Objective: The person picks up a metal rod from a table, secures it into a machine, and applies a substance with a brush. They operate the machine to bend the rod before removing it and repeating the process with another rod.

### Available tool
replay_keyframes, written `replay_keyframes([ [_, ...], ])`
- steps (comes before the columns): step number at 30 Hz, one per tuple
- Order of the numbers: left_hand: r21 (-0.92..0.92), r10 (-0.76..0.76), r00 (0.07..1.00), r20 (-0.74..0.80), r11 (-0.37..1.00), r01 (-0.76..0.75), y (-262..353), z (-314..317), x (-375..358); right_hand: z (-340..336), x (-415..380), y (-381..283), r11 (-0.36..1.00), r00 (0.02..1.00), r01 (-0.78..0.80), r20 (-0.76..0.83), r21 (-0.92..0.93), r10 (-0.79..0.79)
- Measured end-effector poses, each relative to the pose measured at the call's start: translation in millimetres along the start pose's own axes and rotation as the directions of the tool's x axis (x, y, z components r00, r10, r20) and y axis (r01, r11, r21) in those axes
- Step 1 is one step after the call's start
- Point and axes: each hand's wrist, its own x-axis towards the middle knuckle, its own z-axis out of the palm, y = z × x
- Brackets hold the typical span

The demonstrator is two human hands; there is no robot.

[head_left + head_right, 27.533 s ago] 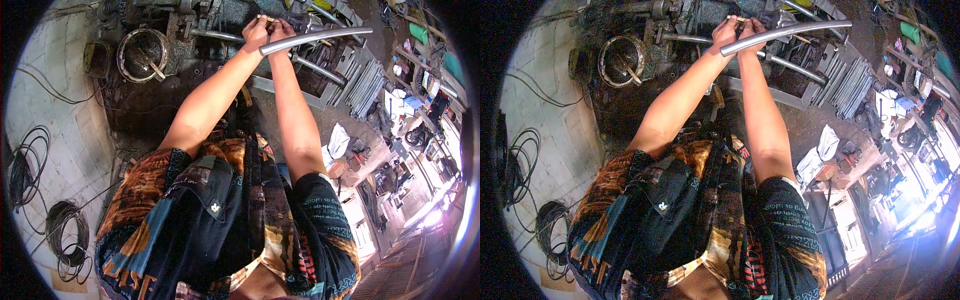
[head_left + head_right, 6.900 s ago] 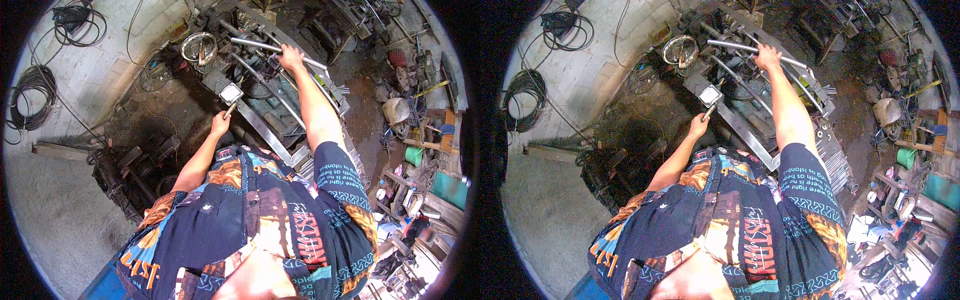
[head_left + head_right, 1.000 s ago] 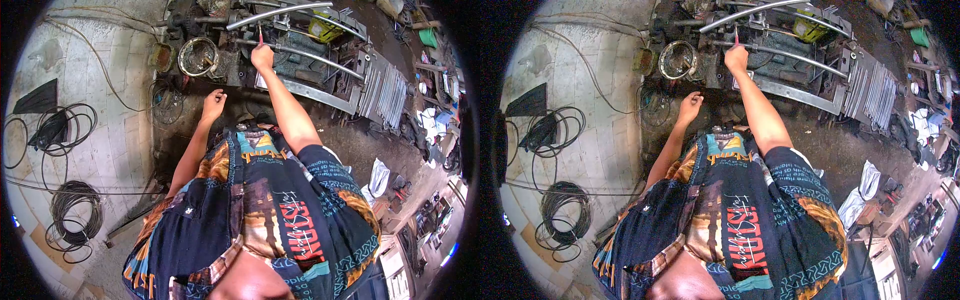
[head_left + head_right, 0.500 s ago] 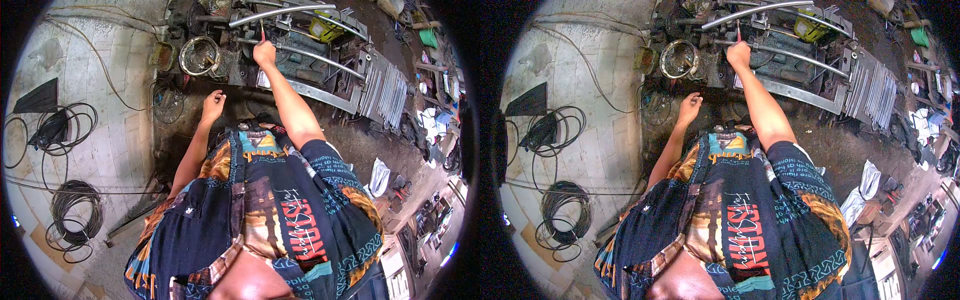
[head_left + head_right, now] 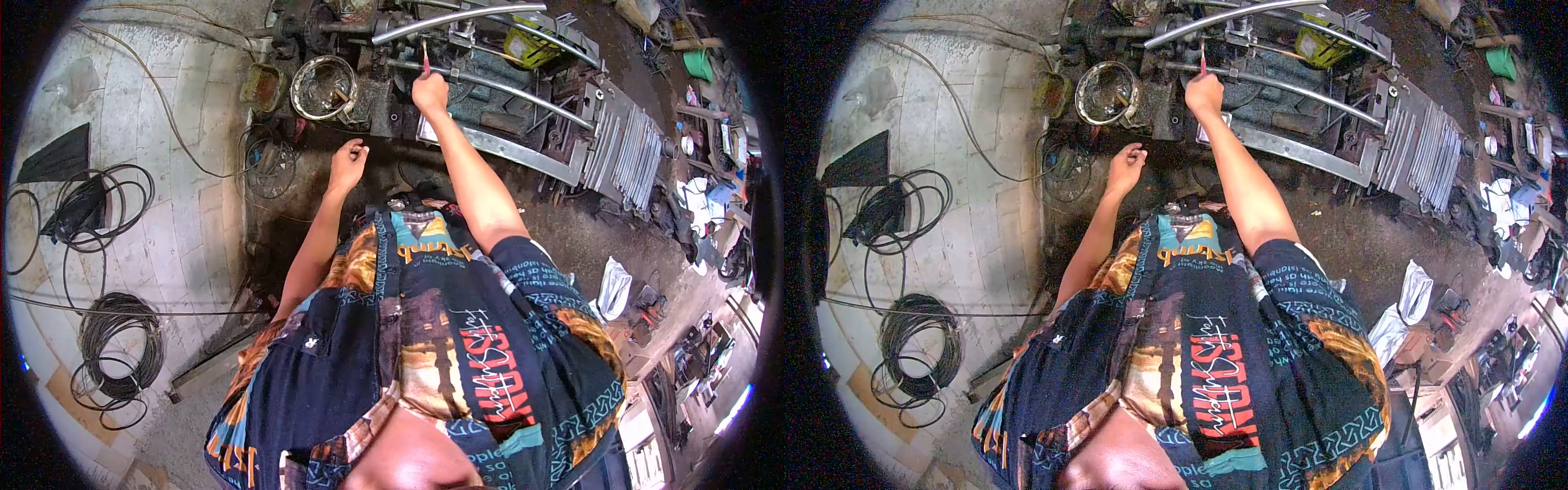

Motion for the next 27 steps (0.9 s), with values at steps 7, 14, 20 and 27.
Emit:
replay_keyframes([
  [7,0.020,0.047,0.999,-0.019,0.999,-0.046,20,-1,0,4,29,-18,0.999,1.000,0.003,-0.001,-0.041,-0.003],
  [14,-0.018,-0.003,1.000,-0.016,1.000,0.003,5,-1,-1,8,-3,23,0.988,0.993,0.113,0.035,-0.105,-0.110],
  [20,-0.035,-0.016,1.000,0.008,0.999,0.016,0,4,6,3,-5,14,0.995,0.997,0.072,-0.013,-0.075,-0.073],
  [27,-0.025,-0.017,1.000,0.000,1.000,0.017,1,-1,5,9,5,18,0.994,0.995,0.076,-0.065,-0.075,-0.081],
])
